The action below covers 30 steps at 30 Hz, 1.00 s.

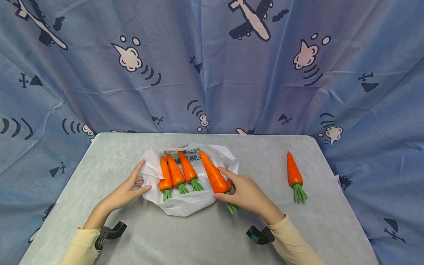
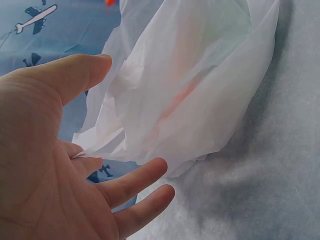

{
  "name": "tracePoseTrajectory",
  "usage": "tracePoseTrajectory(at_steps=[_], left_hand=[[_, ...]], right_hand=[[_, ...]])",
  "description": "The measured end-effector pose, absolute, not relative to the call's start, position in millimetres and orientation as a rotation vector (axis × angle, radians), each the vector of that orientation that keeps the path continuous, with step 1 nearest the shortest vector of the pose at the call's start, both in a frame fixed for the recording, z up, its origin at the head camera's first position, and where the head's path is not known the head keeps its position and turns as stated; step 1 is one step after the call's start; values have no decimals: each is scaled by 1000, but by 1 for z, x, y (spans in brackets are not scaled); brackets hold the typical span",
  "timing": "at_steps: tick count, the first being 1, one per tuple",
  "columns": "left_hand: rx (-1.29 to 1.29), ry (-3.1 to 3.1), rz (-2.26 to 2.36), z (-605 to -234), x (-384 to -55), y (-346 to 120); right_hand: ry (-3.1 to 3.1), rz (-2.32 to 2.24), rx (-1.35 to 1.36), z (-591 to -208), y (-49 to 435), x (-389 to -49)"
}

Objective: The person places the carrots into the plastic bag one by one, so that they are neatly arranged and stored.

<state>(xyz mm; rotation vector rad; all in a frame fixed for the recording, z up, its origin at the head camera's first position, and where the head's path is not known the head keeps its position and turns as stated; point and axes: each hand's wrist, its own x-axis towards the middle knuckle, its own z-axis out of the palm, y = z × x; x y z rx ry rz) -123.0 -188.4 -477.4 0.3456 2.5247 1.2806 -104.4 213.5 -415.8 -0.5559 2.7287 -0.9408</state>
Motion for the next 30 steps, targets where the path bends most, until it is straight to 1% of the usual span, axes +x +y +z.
tracePoseTrajectory(at_steps=[10,30], left_hand=[[341,2525,1285,-477,-123,-187],[359,2544,1275,-476,-121,-187]], right_hand=[[2685,-875,-534,-422,201,-111],[2626,-866,-454,-412,178,-131]])
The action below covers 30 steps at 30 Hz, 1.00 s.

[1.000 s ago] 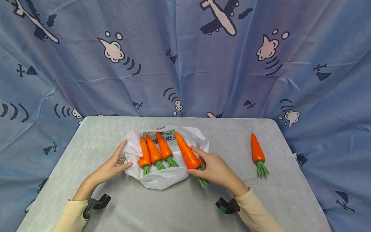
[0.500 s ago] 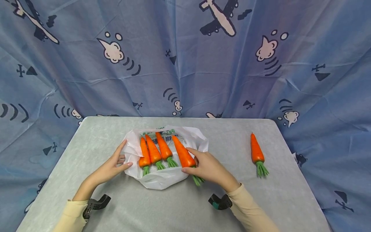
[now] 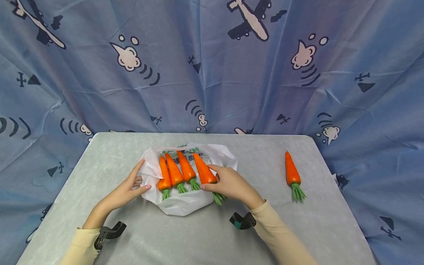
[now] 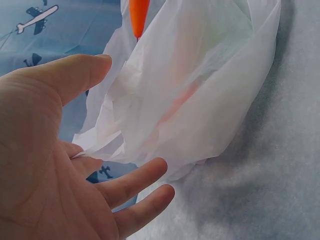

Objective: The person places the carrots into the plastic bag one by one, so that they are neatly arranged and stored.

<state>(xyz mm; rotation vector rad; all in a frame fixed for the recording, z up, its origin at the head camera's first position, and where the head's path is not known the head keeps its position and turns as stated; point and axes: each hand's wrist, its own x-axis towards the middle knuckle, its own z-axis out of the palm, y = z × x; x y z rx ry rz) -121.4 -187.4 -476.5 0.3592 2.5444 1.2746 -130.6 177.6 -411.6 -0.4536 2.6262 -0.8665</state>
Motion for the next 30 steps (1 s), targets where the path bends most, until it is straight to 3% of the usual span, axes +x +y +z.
tracePoseTrajectory(at_steps=[30], left_hand=[[381,2526,1290,-478,-123,-185]], right_hand=[[2581,-815,-398,-435,141,-186]])
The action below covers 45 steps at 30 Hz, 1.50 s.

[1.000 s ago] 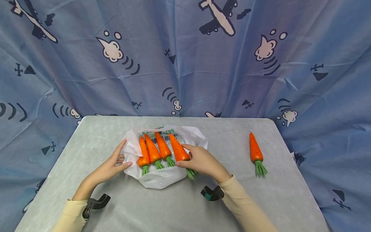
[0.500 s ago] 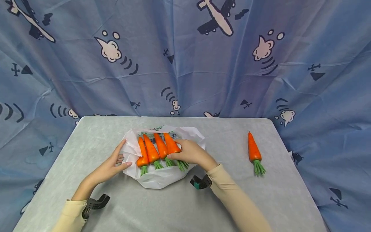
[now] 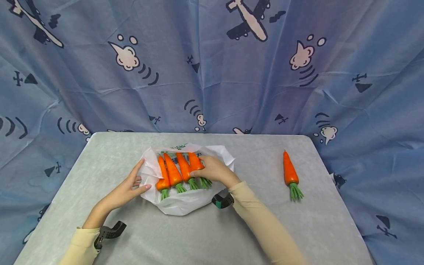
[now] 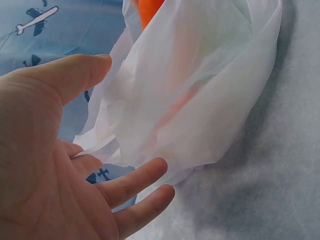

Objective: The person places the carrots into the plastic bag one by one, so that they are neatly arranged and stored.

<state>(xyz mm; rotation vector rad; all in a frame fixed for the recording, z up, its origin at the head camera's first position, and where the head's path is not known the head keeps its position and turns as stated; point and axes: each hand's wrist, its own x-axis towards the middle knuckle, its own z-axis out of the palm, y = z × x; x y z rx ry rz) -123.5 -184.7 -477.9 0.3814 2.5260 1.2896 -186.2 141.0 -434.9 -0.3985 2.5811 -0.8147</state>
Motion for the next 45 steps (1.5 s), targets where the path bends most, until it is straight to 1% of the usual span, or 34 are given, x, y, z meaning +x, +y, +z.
tracePoseTrajectory(at_steps=[4,14,22,32,45], left_hand=[[391,2528,1291,-477,-124,-184],[399,2529,1303,-477,-123,-184],[416,2527,1315,-479,-123,-184],[419,2531,1305,-481,-124,-185],[426,2534,1297,-480,-124,-185]], right_hand=[[2594,-812,-368,-440,139,-190],[2651,-749,-423,-446,134,-199],[2644,-683,-384,-456,133,-205],[2650,-639,-428,-463,138,-203],[2638,-654,-391,-466,140,-200]])
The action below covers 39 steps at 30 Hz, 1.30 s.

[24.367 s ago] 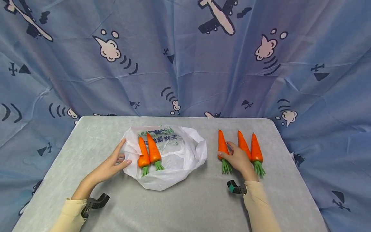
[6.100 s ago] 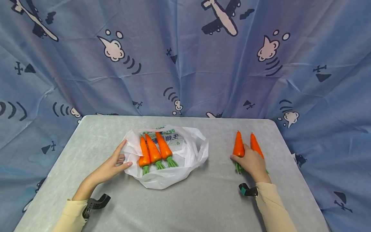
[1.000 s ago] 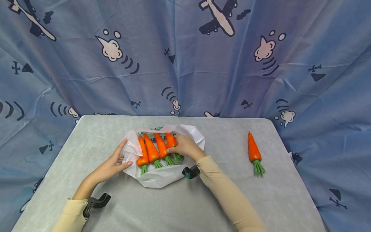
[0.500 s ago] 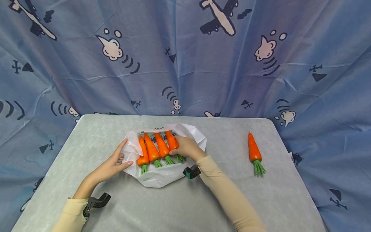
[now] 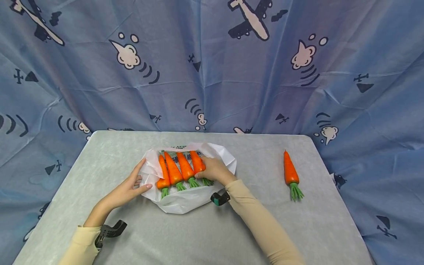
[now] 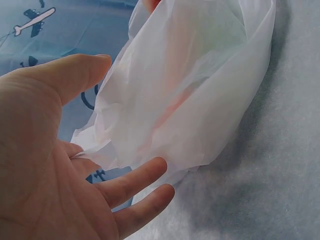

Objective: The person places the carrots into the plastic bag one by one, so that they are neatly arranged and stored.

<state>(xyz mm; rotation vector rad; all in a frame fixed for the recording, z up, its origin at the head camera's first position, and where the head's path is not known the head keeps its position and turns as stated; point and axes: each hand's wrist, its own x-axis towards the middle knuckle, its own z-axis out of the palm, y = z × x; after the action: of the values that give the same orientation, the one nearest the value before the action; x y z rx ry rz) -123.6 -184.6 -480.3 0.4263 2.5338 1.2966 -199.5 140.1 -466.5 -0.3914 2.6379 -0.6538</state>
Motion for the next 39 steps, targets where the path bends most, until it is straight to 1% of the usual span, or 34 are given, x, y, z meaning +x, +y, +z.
tracePoseTrajectory(at_steps=[25,39], left_hand=[[387,2526,1300,-482,-121,-183],[388,2540,1284,-481,-121,-183]], right_hand=[[2700,-737,-420,-482,141,-194],[2673,-749,-364,-486,144,-195]])
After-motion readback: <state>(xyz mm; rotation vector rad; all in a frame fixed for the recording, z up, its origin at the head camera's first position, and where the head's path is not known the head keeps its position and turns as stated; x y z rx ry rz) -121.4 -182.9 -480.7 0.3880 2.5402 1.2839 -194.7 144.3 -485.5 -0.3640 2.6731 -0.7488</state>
